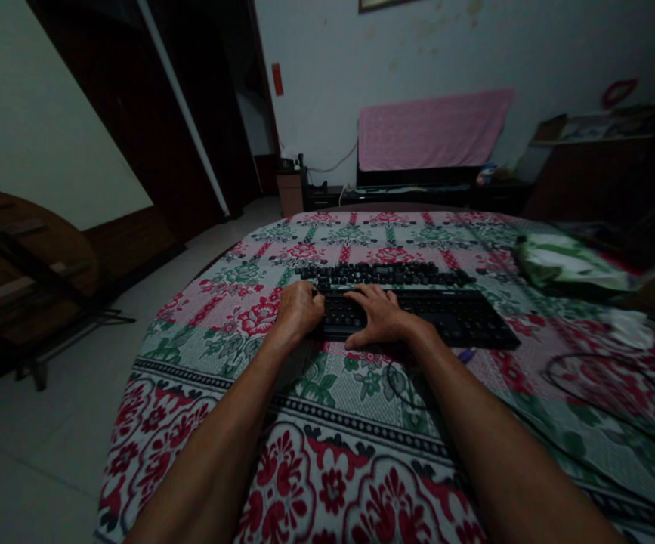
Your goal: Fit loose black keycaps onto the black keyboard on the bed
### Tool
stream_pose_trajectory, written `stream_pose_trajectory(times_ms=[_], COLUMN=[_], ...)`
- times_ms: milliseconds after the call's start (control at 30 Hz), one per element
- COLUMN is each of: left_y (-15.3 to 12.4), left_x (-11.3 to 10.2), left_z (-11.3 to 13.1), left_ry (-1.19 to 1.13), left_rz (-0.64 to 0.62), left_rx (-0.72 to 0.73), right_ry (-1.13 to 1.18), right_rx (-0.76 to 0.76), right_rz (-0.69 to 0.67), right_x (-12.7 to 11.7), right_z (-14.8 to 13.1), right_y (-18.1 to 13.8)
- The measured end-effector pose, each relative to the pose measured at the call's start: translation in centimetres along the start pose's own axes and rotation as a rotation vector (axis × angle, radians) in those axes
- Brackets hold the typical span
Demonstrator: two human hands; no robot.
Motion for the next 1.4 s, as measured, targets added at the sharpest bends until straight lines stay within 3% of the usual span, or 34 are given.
stream_pose_trajectory(times_ms=[267, 500, 700, 800, 1100, 1400], left_y=[0.4, 1.4, 2.3, 2.3, 2.1, 1.6], left_x=[-2.0, -0.7, 0.2, 0.2, 0.7, 1.7], left_z=[0.3, -0.2, -0.6, -0.5, -0.4, 0.3], left_ry=[-0.215, -0.397, -0.538, -0.568, -0.653, -0.807], left_rz=[0.061, 0.006, -0.001, -0.031, -0.06, -0.021], left_rx=[-0.023, -0.042, -0.048, -0.038, -0.041, 0.033], right_ry=[0.008, 0.068, 0.275, 0.367, 0.471, 0.666], right_rx=[-0.018, 0.001, -0.156, -0.172, -0.094, 0.072], right_rz=[0.03, 0.016, 0.34, 0.421, 0.436, 0.465], right_x=[0.2, -0.3, -1.8, -1.7, -0.8, 0.2], right_z=[0.2, -0.4, -2.2, -2.5, -3.0, -1.6], right_y=[0.1, -0.2, 0.7, 1.2, 1.3, 1.8])
Point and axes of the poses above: each hand's wrist, its own y-axis towards the middle knuckle, its own x-axis out of the palm, z = x × y, the point moved 3 cm from there along y, towards the middle knuckle, and after that the axes turned 11 degrees about -x, right-handed, at the moved point
